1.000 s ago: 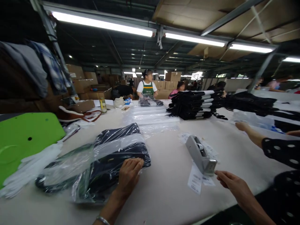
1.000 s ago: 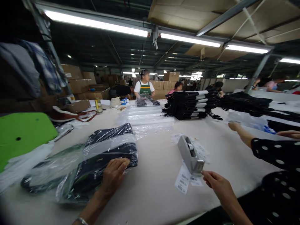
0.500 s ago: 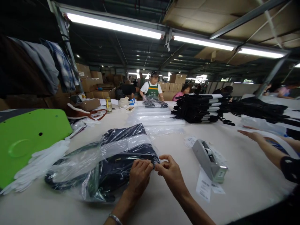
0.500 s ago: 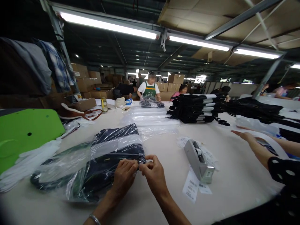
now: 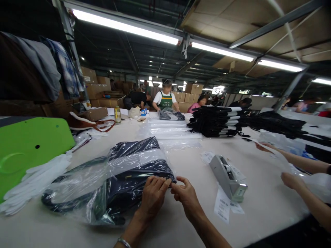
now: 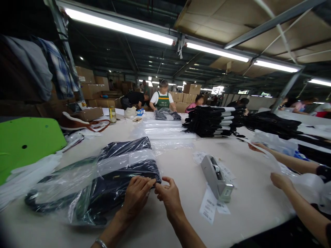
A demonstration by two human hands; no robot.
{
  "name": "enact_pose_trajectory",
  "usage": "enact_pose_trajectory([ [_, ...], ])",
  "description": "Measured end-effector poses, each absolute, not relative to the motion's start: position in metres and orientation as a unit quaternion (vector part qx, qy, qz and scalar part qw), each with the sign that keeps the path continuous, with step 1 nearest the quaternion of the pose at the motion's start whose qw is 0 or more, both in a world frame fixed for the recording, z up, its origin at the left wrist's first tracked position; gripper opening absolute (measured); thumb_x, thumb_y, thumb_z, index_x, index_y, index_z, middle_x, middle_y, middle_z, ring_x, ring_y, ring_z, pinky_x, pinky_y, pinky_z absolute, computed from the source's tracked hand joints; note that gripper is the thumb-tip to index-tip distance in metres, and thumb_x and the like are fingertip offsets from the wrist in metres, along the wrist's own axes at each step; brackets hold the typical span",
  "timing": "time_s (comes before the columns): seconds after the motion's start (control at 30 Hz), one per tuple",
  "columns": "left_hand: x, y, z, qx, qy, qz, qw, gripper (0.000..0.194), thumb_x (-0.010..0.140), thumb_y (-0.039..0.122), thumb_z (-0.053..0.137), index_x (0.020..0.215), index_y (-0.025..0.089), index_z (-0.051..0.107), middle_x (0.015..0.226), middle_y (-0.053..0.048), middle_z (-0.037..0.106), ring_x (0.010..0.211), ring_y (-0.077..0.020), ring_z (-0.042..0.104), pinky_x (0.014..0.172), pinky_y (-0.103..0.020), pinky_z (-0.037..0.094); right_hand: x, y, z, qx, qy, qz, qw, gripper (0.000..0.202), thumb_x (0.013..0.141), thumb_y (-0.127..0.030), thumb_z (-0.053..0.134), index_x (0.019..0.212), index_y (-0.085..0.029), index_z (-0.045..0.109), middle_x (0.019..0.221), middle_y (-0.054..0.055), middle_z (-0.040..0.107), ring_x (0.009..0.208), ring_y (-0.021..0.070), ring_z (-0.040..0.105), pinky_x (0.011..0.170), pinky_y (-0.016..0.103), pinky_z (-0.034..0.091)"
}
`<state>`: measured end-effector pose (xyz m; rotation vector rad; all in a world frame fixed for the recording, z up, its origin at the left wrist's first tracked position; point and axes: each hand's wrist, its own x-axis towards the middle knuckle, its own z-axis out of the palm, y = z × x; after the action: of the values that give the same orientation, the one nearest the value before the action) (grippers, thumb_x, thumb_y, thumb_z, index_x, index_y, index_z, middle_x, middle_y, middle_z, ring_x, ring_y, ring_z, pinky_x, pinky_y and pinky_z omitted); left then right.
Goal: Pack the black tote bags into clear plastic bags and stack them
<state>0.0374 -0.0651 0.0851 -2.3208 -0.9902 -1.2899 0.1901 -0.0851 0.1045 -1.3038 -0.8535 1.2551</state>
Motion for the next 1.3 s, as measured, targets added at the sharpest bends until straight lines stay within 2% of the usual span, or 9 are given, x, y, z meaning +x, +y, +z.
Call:
enact_pose_trajectory([
  [0.17,0.035,-0.065,0.091,-0.807,-0.359,-0.454,0.117,0.034,0.087,0.003,0.049,0.113,0.019,0.062,0.096,-0.005,0.070,0.089,-0.0217,0.062,0.087,-0.039,0.044,0.193,-0.096,0.102,-0.478,-0.376,0.575,0.548,0.060,0.064,-0.024,0.082,0.115,-0.014,0.051,0.065,-0.004,0.063,0.058,0.0103,0.052,0.058,0.022,0.040],
  [0.3,0.036,-0.066,0.099,-0.804,-0.380,-0.443,0.112,0.037,0.080,-0.001,0.051,0.110,0.019,0.063,0.091,-0.005,0.068,0.085,-0.0223,0.060,0.082,-0.037,0.047,0.188,-0.093,0.100,-0.493,-0.418,0.523,0.556,0.055,0.067,-0.027,0.078,0.114,-0.014,0.052,0.064,-0.003,0.064,0.061,0.0143,0.057,0.062,0.026,0.043],
  [0.5,0.031,-0.065,0.114,-0.795,-0.425,-0.424,0.090,0.040,0.076,-0.002,0.054,0.108,0.020,0.063,0.092,-0.004,0.067,0.086,-0.0236,0.060,0.080,-0.038,0.050,0.182,-0.078,0.099,-0.539,-0.574,0.296,0.541,0.039,0.081,-0.030,0.069,0.116,-0.019,0.057,0.065,-0.004,0.065,0.061,0.0166,0.061,0.065,0.028,0.046],
  [0.63,0.020,-0.068,0.122,-0.790,-0.440,-0.424,0.048,0.038,0.077,0.001,0.057,0.107,0.022,0.065,0.094,-0.004,0.068,0.088,-0.0233,0.061,0.081,-0.038,0.051,0.192,-0.068,0.113,-0.494,-0.727,0.048,0.473,0.035,0.088,-0.031,0.066,0.120,-0.018,0.062,0.063,-0.001,0.063,0.059,0.0165,0.058,0.066,0.030,0.044],
  [0.77,0.010,-0.072,0.124,-0.787,-0.438,-0.434,0.027,0.037,0.078,0.002,0.059,0.107,0.023,0.065,0.094,-0.004,0.068,0.087,-0.0227,0.062,0.079,-0.037,0.051,0.200,-0.058,0.136,-0.350,-0.832,-0.164,0.398,0.020,0.090,-0.027,0.066,0.109,-0.022,0.069,0.086,0.007,0.071,0.085,0.0225,0.063,0.081,0.037,0.043],
  [0.9,0.004,-0.077,0.124,-0.785,-0.432,-0.442,0.043,0.033,0.079,0.003,0.058,0.104,0.022,0.064,0.092,-0.004,0.069,0.086,-0.0226,0.063,0.077,-0.036,0.052,0.193,-0.054,0.153,-0.254,-0.871,-0.197,0.371,0.020,0.090,-0.015,0.060,0.107,-0.022,0.066,0.102,0.005,0.071,0.105,0.0220,0.059,0.100,0.041,0.038],
  [1.03,-0.005,-0.092,0.114,-0.775,-0.425,-0.462,0.070,0.034,0.081,0.006,0.054,0.111,0.021,0.058,0.092,-0.004,0.070,0.083,-0.0212,0.065,0.076,-0.035,0.054,0.183,-0.063,0.153,-0.224,-0.894,-0.197,0.334,0.011,0.088,-0.013,0.055,0.083,-0.021,0.061,0.077,0.002,0.064,0.082,0.0189,0.057,0.096,0.039,0.042],
  [1.17,-0.022,-0.128,0.078,-0.806,-0.394,-0.438,0.059,0.027,0.082,0.006,0.047,0.102,0.023,0.057,0.084,-0.002,0.069,0.076,-0.0175,0.067,0.070,-0.028,0.055,0.170,-0.092,0.124,-0.182,-0.915,-0.179,0.314,0.016,0.084,-0.012,0.049,0.074,-0.021,0.056,0.067,0.000,0.057,0.068,0.0167,0.051,0.093,0.039,0.045],
  [1.3,-0.055,-0.175,0.035,-0.832,-0.350,-0.413,0.120,0.028,0.084,0.008,0.044,0.094,0.027,0.060,0.075,0.003,0.073,0.065,-0.0127,0.070,0.065,-0.022,0.056,0.136,-0.132,0.074,-0.100,-0.917,-0.125,0.365,0.031,0.092,-0.013,0.046,0.063,-0.023,0.050,0.052,-0.004,0.048,0.050,0.0128,0.040,0.069,0.029,0.046],
])
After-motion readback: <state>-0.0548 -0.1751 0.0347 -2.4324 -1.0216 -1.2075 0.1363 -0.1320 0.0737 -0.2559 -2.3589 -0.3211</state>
